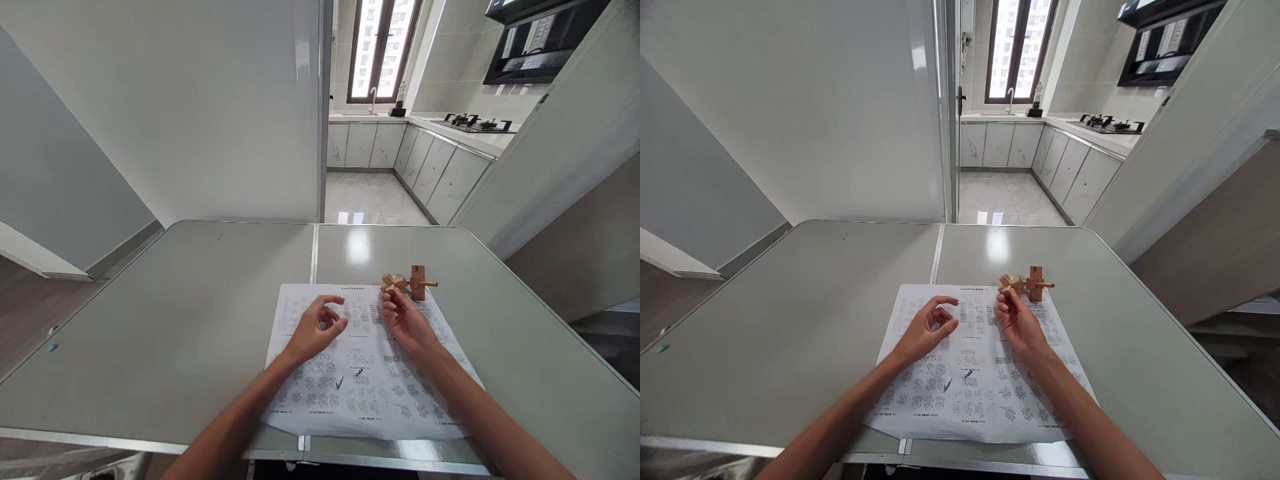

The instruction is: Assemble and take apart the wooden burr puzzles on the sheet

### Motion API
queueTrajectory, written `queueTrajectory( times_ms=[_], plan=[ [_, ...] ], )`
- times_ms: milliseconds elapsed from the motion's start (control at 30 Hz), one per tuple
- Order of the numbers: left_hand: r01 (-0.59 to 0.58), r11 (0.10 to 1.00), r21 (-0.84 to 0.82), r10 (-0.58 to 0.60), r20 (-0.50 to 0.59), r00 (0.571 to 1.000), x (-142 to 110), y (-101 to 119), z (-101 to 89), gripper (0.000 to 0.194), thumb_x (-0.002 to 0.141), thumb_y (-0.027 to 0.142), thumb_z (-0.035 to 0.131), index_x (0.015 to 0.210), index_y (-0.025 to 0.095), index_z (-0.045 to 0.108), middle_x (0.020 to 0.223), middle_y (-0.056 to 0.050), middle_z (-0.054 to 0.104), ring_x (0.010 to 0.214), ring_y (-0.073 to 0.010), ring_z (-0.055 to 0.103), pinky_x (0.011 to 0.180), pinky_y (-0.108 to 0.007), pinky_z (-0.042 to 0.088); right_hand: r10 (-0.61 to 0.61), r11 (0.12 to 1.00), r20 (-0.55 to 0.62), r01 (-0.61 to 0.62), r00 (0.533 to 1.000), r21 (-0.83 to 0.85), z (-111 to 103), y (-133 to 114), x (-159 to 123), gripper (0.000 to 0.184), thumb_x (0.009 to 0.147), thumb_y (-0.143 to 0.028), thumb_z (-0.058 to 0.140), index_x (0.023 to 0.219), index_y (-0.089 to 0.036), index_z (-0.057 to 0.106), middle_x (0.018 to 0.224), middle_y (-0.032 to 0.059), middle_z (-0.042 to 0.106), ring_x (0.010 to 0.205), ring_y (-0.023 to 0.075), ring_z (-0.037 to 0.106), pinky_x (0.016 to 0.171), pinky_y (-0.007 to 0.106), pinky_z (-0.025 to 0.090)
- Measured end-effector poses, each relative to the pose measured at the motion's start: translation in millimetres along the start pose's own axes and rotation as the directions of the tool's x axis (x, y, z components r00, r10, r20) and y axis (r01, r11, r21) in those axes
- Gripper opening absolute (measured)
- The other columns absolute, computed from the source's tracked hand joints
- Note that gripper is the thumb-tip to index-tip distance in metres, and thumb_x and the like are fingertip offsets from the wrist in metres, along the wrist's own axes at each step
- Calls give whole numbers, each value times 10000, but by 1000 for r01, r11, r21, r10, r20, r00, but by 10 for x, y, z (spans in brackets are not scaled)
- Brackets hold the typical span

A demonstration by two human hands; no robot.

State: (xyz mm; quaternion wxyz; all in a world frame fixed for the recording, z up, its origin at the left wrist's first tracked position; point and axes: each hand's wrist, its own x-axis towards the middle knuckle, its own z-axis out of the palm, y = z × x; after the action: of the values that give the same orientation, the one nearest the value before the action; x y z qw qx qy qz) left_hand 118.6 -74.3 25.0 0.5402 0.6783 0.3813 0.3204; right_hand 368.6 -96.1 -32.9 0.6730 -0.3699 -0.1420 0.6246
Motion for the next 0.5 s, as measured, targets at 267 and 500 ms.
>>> queueTrajectory(
  times_ms=[267, 500],
  plan=[
    [7, 1000, 10, -7, 3, 1000, 7, -20, -9, 376, 907, 408, 725, 1224, 218, 657, 944, -46, 710, 814, -166, 655, 782, -311, 540, 64, 996, -11, -63, 998, 61, 53, -20, -12, 228, 876, -344, 833, 905, -212, 649, 811, -12, 591, 558, 75, 514, 427, 142, 520],
    [14, 999, 47, -15, 27, 1000, 25, -75, -5, 294, 950, 438, 663, 1116, 198, 707, 931, -54, 732, 791, -170, 654, 748, -304, 519, 187, 980, 62, -182, 980, -79, 245, 11, -151, 281, 843, -381, 877, 893, -189, 678, 769, -17, 591, 550, 66, 493, 400, 129, 444]
  ],
)
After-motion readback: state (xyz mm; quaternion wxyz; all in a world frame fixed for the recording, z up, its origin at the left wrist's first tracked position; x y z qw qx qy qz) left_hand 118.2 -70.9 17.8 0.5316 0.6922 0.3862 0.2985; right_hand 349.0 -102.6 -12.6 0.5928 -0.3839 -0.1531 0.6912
